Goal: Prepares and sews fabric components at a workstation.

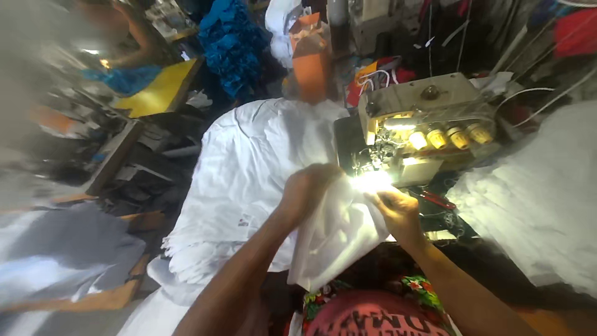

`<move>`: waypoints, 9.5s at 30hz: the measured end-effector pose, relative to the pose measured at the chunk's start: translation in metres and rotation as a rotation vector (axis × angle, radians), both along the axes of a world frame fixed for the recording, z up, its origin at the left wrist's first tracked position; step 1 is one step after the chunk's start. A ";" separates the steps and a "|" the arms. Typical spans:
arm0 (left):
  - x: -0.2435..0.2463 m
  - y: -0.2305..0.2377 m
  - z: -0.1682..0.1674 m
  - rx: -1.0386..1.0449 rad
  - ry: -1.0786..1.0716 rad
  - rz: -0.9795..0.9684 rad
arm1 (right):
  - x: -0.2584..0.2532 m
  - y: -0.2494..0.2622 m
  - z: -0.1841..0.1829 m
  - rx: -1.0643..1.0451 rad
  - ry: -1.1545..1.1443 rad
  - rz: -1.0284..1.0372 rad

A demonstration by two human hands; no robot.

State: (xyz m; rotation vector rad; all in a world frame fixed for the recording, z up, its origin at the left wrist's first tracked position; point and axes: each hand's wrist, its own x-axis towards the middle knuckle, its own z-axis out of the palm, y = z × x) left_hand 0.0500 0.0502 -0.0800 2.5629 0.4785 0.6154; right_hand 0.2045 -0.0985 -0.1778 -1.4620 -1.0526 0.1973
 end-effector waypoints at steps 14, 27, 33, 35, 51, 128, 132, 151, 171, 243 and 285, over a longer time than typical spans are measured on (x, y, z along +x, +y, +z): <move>0.144 0.020 -0.019 -0.196 0.712 0.325 | 0.031 0.003 -0.017 -0.213 0.159 -0.143; 0.139 0.032 -0.070 0.082 0.409 0.349 | 0.031 0.008 -0.022 -0.192 0.273 -0.127; 0.140 0.029 -0.057 0.036 0.455 0.334 | 0.030 0.008 -0.020 -0.239 0.233 -0.156; 0.140 0.029 -0.054 0.032 0.462 0.325 | 0.031 0.010 -0.020 -0.239 0.214 -0.168; 0.121 0.055 -0.035 0.015 0.411 0.174 | 0.040 -0.004 0.003 -0.438 -0.357 -0.230; 0.076 0.008 0.051 -0.368 0.055 -0.557 | 0.059 -0.088 0.062 -0.082 -0.117 0.489; 0.075 0.009 0.053 -0.337 0.053 -0.570 | 0.057 -0.087 0.064 -0.222 -0.221 0.357; 0.035 0.032 -0.013 -0.112 0.492 -0.267 | 0.057 -0.093 0.092 -0.154 0.270 0.667; 0.035 -0.045 0.079 0.140 0.187 -0.733 | 0.037 0.032 0.088 -0.513 -0.175 0.760; 0.021 0.016 0.090 -0.688 -0.095 -0.458 | 0.045 -0.045 0.052 -0.174 -0.241 0.130; 0.036 0.042 0.088 -1.008 -0.246 -0.523 | 0.090 0.036 -0.006 0.044 0.040 0.286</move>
